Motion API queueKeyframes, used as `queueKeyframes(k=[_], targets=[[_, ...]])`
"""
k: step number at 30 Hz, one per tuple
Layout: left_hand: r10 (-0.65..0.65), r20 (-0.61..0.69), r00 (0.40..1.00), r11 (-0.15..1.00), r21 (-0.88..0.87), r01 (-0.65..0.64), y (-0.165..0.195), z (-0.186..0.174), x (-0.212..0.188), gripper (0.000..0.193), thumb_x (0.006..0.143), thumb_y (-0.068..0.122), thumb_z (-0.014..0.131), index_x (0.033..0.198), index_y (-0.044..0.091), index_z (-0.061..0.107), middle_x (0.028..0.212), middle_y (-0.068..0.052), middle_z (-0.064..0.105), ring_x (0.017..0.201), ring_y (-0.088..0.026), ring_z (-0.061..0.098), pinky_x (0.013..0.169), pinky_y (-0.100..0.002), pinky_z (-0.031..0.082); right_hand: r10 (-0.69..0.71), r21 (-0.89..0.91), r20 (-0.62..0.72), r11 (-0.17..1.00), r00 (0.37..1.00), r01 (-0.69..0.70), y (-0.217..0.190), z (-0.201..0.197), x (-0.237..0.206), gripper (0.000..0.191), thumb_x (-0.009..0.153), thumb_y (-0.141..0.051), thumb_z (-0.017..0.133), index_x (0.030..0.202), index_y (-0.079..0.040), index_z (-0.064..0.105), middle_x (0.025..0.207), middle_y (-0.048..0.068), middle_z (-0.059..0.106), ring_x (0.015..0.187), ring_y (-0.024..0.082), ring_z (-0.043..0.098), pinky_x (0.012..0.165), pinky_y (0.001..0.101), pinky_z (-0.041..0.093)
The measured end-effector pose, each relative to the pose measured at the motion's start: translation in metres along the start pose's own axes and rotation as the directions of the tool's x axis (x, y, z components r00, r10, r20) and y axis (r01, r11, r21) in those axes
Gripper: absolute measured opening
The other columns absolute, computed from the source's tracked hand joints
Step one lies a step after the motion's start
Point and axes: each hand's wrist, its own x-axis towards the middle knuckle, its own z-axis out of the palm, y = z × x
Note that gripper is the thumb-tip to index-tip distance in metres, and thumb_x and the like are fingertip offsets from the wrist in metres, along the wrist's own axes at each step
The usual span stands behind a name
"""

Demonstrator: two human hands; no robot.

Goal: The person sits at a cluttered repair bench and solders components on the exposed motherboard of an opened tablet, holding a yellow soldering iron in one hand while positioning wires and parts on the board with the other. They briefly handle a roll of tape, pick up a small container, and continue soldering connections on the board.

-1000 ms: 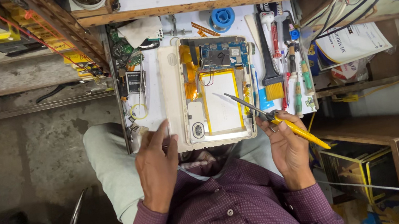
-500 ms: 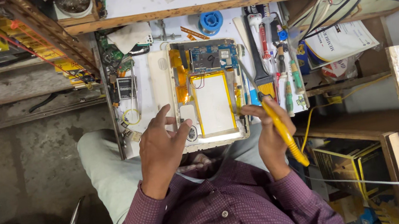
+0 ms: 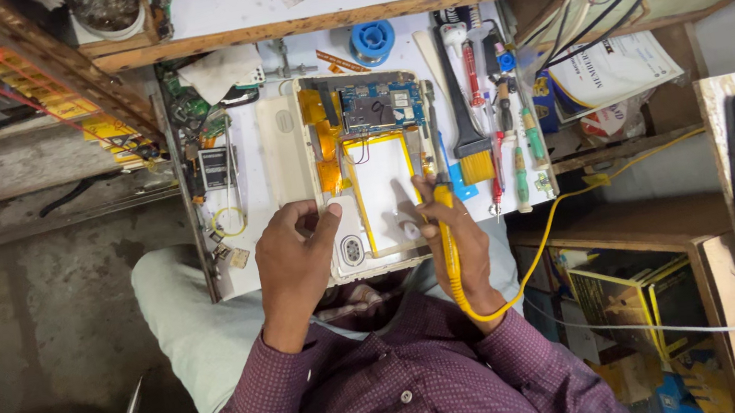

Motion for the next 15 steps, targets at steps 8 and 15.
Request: queueKeyframes(k=[8, 15], targets=[[-0.056, 0.076, 0.996, 0.957, -0.282, 0.075, -0.001, 0.024, -0.008, 0.034, 0.095, 0.024, 0.069, 0.112, -0.001, 0.053, 0.073, -0.009, 0.069, 0.060, -0.010, 0.062, 0.053, -0.027, 0.048, -0.029, -0.085, 0.029, 0.996, 0.999, 0.032, 0.002, -0.005, 0.000, 0.013, 0.106, -0.005, 0.058, 0.118, -0.001, 0.058, 0.137, 0.024, 0.065, 0.141, 0.038, 0.057, 0.116, 0.0416, 0.046], [0.049, -0.005, 0.999, 0.877, -0.479, -0.045, -0.003, 0.030, -0.008, 0.032, 0.100, 0.019, 0.066, 0.118, 0.000, 0.048, 0.069, 0.001, 0.061, 0.059, -0.003, 0.048, 0.050, -0.025, 0.038, -0.080, -0.057, 0.014, 0.995, 0.997, 0.080, 0.001, -0.004, 0.000, 0.011, 0.105, -0.005, 0.060, 0.116, -0.002, 0.058, 0.136, 0.025, 0.066, 0.140, 0.039, 0.058, 0.116, 0.0434, 0.045]])
